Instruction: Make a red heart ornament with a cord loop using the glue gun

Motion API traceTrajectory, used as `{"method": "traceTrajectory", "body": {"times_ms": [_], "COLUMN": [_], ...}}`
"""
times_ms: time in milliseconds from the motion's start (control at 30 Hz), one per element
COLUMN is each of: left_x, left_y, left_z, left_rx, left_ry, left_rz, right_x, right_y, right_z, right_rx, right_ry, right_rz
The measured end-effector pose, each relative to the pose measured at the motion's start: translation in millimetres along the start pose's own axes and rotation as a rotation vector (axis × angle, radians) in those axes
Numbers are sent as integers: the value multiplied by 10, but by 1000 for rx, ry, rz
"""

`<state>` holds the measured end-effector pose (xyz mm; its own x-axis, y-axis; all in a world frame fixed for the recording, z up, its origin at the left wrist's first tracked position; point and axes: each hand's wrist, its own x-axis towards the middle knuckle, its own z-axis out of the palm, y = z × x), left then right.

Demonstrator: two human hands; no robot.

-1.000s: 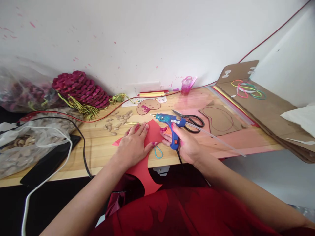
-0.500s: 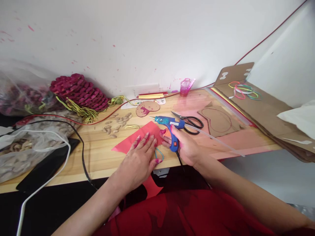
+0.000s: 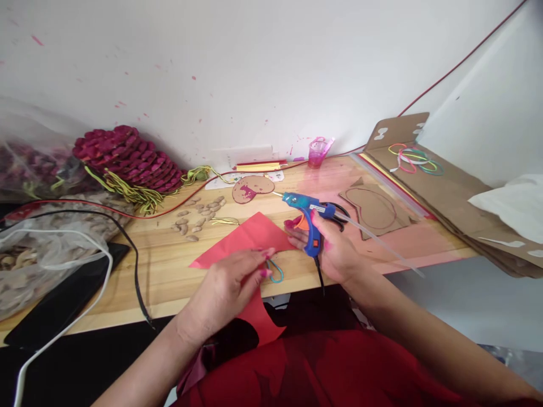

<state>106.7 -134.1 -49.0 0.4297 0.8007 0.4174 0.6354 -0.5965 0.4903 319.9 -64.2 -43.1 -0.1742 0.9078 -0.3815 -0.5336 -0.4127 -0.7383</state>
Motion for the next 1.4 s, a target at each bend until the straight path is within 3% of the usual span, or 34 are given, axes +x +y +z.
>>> {"method": "traceTrajectory", "body": {"times_ms": [100, 233, 433, 600, 767, 1033, 1400], "left_x": [71, 167, 430, 563, 401, 81, 40], "left_y": [-183, -343, -354, -357, -359, -367, -393], "left_z": [-37, -32, -66, -87, -77, 10, 56], "left_rx": [118, 215, 455, 454, 367, 311, 294], "left_ry": [23, -13, -192, -252, -123, 59, 68], "left_rz": [-34, -11, -43, -6, -52, -25, -45], "right_x": [30, 62, 58, 28, 34, 99, 173], "right_y": [-86, -173, -221, -212, -319, -396, -430], "right_z": [-45, -54, 11, 72, 30, 34, 280], "right_rx": [-87, -168, -170, -163, -372, -1109, -1589], "right_ry": [2, -25, -106, -245, -289, -287, -232], "right_rz": [-53, 59, 78, 116, 67, -99, -345]}}
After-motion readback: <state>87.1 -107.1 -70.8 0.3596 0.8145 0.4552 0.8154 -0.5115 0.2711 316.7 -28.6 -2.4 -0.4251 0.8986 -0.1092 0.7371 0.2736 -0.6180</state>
